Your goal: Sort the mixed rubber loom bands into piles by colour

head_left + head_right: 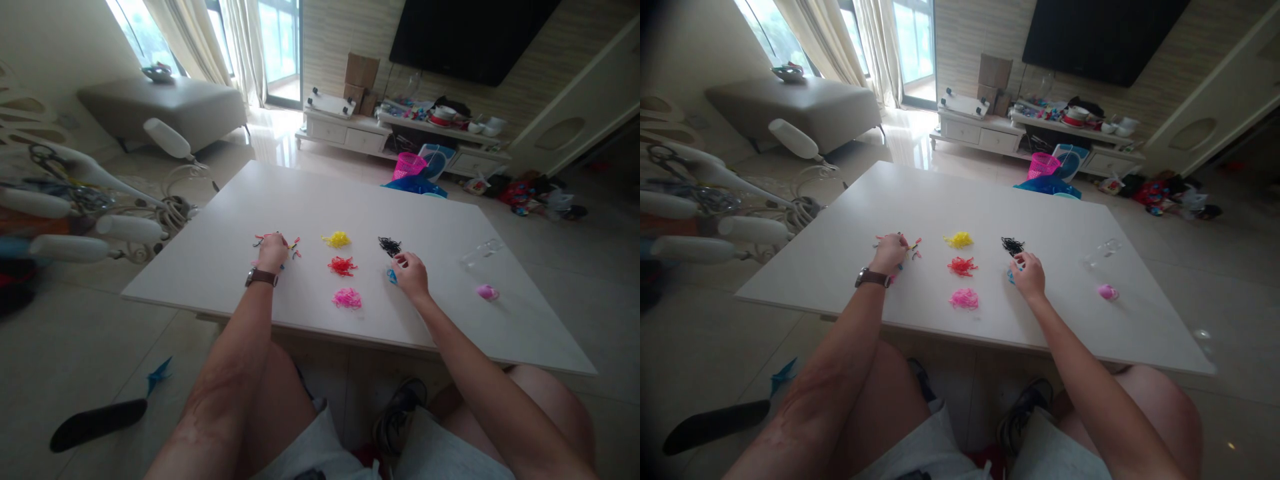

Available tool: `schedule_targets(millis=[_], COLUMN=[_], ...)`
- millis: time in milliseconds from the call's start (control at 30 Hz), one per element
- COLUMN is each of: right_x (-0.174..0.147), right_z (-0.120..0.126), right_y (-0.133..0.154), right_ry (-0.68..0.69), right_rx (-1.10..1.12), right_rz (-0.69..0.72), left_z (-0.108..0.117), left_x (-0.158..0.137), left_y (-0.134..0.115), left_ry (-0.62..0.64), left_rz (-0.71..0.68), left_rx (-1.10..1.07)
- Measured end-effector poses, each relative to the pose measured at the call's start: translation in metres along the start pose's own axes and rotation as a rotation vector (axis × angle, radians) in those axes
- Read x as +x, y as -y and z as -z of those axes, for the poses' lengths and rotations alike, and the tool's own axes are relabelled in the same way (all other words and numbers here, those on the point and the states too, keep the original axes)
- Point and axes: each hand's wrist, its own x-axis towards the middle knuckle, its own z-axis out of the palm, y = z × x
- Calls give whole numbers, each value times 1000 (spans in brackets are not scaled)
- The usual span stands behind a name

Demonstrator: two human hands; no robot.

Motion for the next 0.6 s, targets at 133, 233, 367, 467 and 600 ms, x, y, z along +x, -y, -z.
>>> schedule_targets(millis=[133, 233, 367, 467, 600], right_x=[-20, -43, -72, -82, -83], right_z=[7, 8, 1, -3, -6], right_y=[5, 11, 18, 20, 18], right_ry=[-6, -11, 20, 48, 28], right_rx=[58, 106, 124, 93, 92], right_rz=[1, 17, 71, 128, 166], left_z=[4, 4, 0, -4, -5], left_x=[2, 3, 3, 3, 6], left_y=[-3, -1, 3, 4, 5], left_ry=[3, -1, -16, -13, -18], left_rz=[17, 12, -50, -31, -1], left_rx=[5, 7, 46, 51, 46])
